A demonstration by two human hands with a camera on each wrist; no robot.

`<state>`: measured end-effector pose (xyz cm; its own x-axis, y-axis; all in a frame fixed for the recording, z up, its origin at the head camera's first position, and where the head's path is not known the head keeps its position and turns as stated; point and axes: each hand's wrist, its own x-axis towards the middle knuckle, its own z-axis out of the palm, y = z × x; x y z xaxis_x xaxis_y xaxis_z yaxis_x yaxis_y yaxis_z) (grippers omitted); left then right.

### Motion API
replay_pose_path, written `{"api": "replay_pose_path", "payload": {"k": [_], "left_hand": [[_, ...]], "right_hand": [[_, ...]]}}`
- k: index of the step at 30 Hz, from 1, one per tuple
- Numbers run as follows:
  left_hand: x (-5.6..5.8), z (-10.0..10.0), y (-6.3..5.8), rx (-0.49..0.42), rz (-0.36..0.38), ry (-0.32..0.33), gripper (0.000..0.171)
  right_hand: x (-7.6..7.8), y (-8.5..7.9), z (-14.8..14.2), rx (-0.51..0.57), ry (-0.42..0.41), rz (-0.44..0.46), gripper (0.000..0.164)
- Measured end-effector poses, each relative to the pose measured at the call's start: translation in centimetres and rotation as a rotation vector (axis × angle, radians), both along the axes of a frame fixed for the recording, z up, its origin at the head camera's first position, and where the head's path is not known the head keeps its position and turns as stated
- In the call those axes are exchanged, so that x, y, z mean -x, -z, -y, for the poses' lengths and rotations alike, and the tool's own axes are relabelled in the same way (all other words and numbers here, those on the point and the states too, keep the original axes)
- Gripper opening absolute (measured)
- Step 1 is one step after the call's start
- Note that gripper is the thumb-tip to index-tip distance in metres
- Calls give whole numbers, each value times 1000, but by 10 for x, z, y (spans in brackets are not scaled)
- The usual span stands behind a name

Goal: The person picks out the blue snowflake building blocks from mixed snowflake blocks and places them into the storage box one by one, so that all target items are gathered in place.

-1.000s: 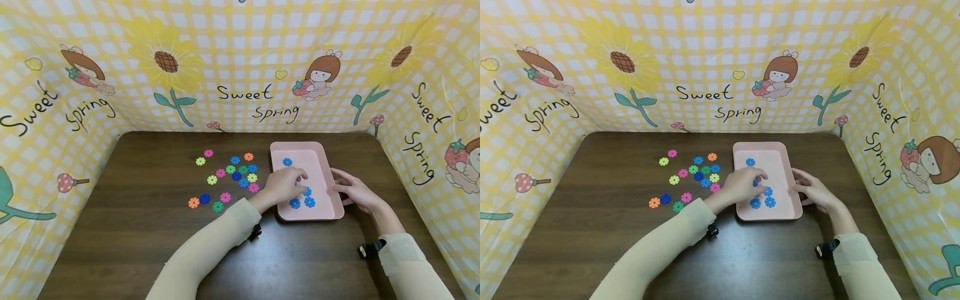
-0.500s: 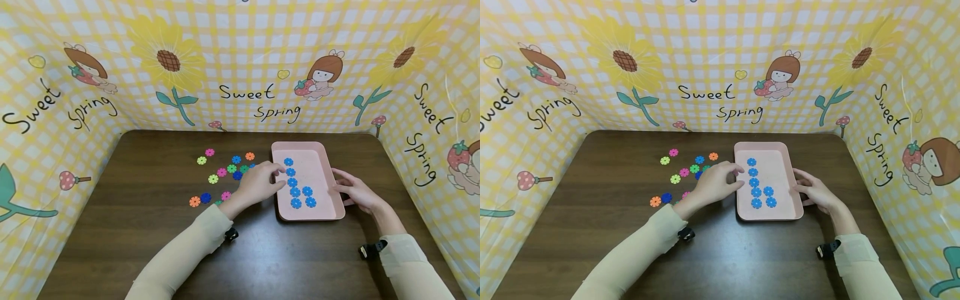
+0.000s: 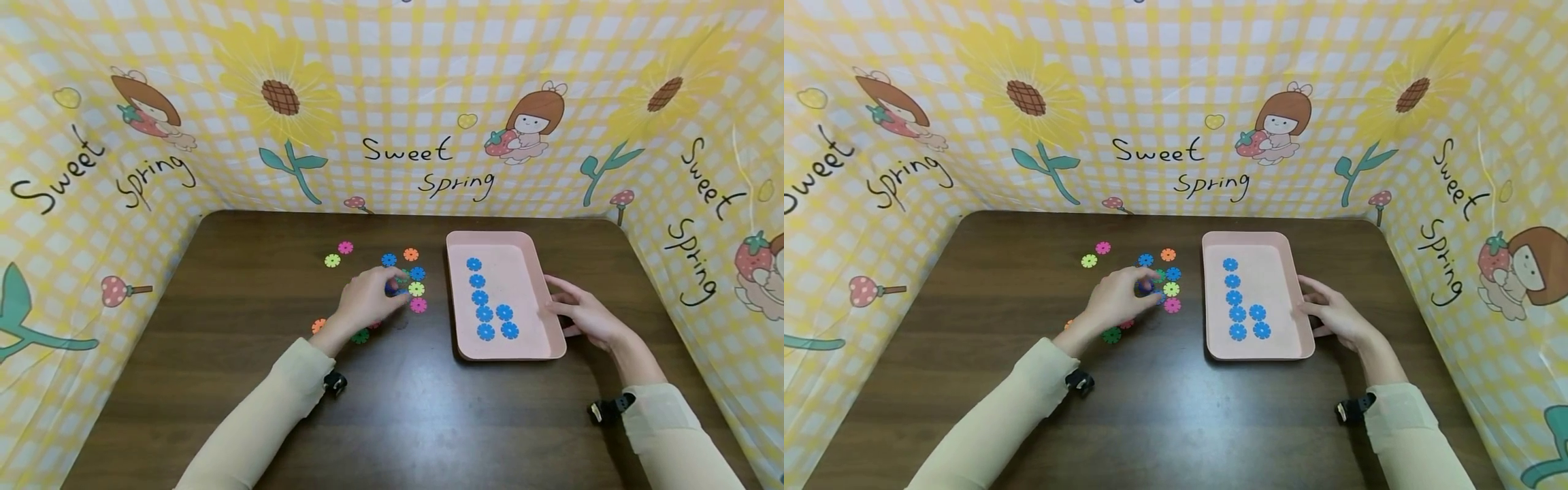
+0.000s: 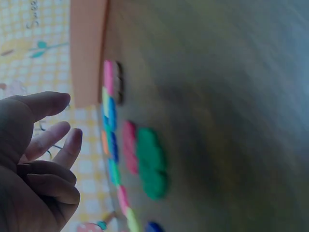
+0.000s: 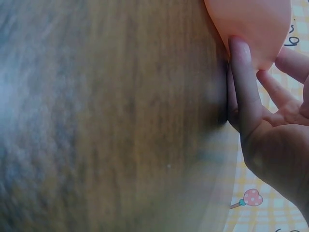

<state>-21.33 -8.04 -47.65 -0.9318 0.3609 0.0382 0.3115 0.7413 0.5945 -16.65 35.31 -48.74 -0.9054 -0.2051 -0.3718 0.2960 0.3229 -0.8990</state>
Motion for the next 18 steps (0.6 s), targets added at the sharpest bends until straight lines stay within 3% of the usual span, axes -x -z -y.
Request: {"api": "replay_pose_path", "payload": {"k": [11, 18], "left_hand": [[11, 6, 16, 129, 60, 27, 35], [15, 4, 18, 167, 74, 25, 34]], "right_hand": [[-1, 1, 0, -4, 3, -5, 74], [-1, 0, 0, -7, 5, -4, 74]]}}
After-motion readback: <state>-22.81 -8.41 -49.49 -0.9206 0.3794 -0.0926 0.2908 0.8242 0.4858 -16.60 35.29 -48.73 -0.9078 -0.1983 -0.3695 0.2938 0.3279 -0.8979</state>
